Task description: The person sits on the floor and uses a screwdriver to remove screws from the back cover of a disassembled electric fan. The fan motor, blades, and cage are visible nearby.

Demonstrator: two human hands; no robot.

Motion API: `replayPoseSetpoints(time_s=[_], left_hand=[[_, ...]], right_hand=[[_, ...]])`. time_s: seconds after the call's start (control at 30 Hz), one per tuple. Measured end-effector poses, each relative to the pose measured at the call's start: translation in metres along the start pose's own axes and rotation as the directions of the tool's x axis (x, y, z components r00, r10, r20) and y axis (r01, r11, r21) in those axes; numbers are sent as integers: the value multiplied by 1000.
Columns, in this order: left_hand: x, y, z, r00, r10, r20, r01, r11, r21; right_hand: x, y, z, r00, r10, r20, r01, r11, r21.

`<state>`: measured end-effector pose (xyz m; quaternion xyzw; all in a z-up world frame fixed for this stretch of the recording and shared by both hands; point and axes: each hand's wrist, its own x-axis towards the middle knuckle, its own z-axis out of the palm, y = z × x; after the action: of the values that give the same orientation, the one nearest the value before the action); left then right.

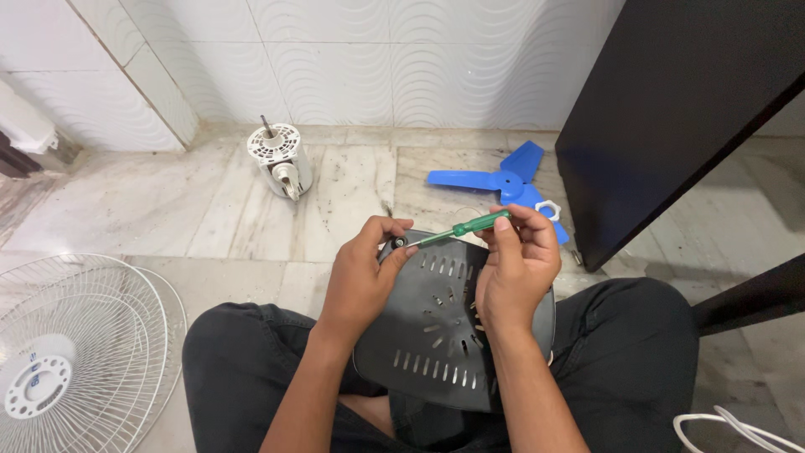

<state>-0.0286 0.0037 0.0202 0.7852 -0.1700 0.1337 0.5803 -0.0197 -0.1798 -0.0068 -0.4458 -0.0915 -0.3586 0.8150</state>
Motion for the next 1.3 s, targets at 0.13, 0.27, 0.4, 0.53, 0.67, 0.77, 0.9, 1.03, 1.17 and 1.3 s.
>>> replayPoseSetpoints(time_s=[0.13,0.27,0.4,0.53,0.67,0.77,0.9,1.03,1.17,1.3], left_hand=[[-1,3,0,987,152,-60,-155,987,-52],[-4,5,-2,959,228,-167,-226,974,33],[2,7,-5,961,150,-234,-158,987,-18],[26,18,-9,984,-9,-180,-42,960,-278],[68,36,0,1000,25,0,-23,955,-294],[93,48,14,982,50,183,-43,998,-41],[122,49,61,947,76,312,-86,996,18],[153,21,102,839,-55,541,94,995,-43],[171,-22,134,753,-132,644,192,981,-23],[172,-52,164,723,-180,666,111,983,145]], right_hand=[[2,-3,0,1000,22,-5,-22,999,28],[1,-6,2,995,96,0,-96,991,96],[-7,-2,7,967,249,55,-255,941,222],[-16,1,15,921,353,162,-387,866,316],[-26,2,20,847,419,329,-520,783,341],[-37,3,25,793,463,396,-599,712,367],[-38,1,28,779,477,408,-623,666,410],[-32,-8,26,776,541,324,-625,595,504],[-21,-20,17,778,567,272,-610,578,542],[-11,-33,11,796,570,206,-569,587,576]])
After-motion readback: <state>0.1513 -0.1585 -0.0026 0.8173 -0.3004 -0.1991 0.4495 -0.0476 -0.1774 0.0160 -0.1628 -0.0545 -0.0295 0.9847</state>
